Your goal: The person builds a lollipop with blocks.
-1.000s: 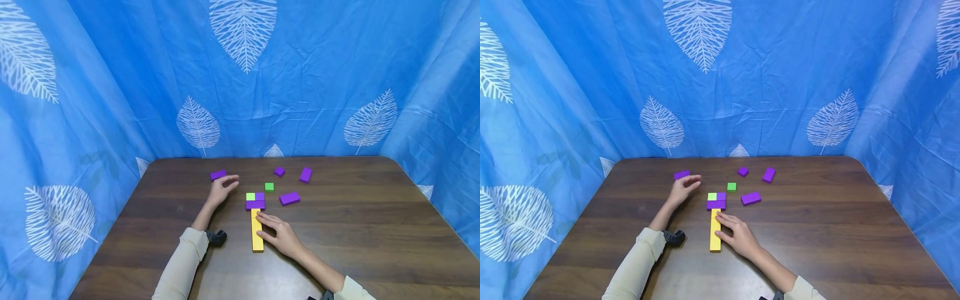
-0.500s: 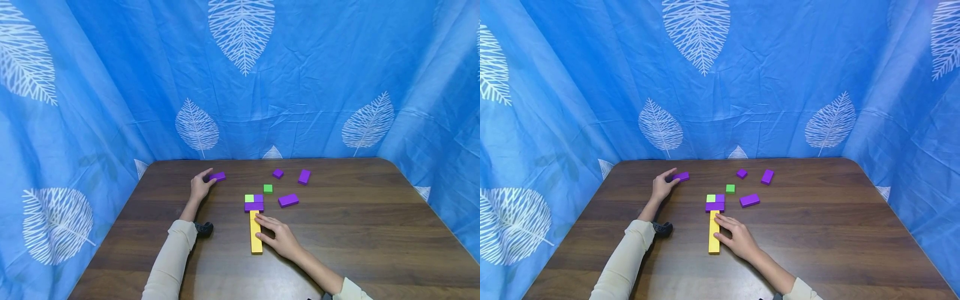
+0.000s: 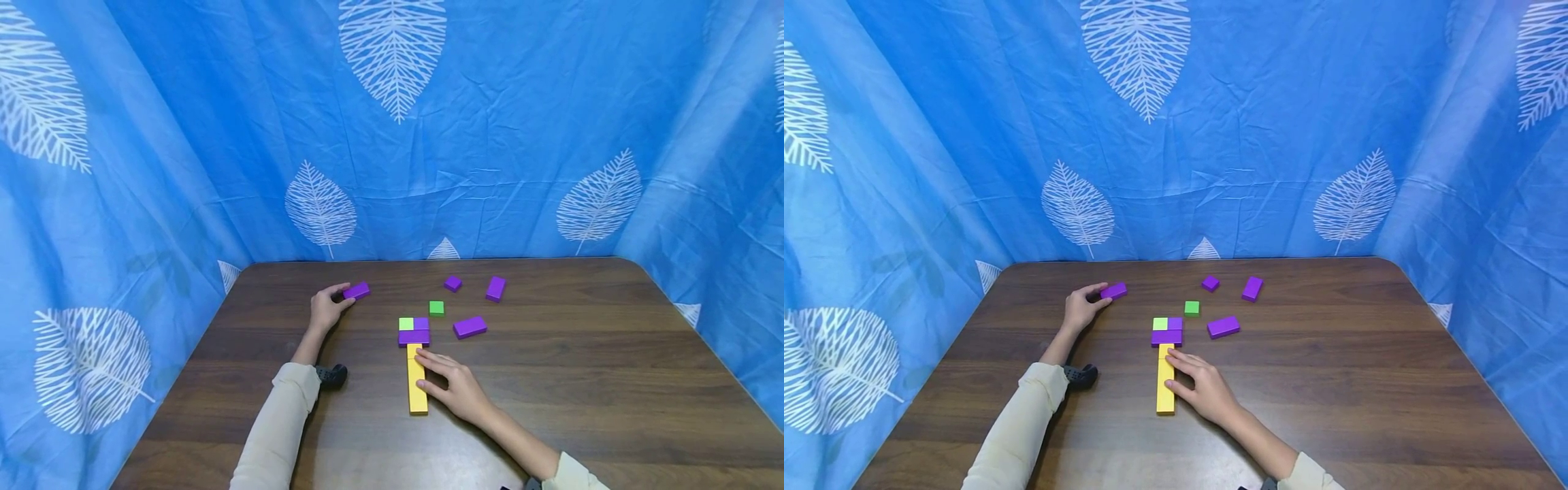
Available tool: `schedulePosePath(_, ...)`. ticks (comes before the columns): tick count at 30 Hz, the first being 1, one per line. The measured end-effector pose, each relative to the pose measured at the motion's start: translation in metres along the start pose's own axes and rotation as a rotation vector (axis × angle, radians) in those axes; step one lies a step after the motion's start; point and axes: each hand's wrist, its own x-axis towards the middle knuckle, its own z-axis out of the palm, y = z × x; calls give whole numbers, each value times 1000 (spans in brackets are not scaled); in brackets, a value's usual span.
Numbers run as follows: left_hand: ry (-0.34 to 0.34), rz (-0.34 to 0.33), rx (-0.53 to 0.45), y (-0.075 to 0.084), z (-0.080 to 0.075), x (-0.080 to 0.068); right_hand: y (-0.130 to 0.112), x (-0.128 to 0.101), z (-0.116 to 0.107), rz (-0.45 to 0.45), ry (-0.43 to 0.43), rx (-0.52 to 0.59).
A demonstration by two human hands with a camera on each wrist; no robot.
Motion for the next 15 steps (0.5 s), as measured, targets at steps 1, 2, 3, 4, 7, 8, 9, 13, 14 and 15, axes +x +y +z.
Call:
schedulePosePath(1, -1, 6, 2, 2, 0, -1, 0, 0, 0, 0, -1, 1)
schedulePosePath(2, -3, 14, 8, 3, 1, -2, 0, 0, 0, -1, -1, 2)
schedulePosePath(3, -4, 27, 13, 5, 1, -3, 0, 0, 0, -2, 0, 2)
schedulePosePath(4, -3, 41, 16, 7, 2, -5, 0, 0, 0, -3, 1, 3)
schedulePosePath(7, -1, 101, 32, 13, 5, -10, 0, 1, 1, -5, 9, 2)
schedulePosePath(8, -3, 120, 40, 14, 7, -12, 0, 1, 1, -6, 11, 1)
schedulePosePath(9, -6, 143, 46, 16, 8, -14, 0, 0, 1, -6, 13, 1)
schedulePosePath(13, -19, 211, 78, 20, 14, -23, 0, 1, 0, -7, 11, 0)
schedulePosePath(14, -22, 223, 88, 20, 15, -26, -1, 1, 0, -7, 9, 1)
schedulePosePath(15, -25, 233, 91, 21, 16, -28, -1, 1, 0, -9, 9, 0)
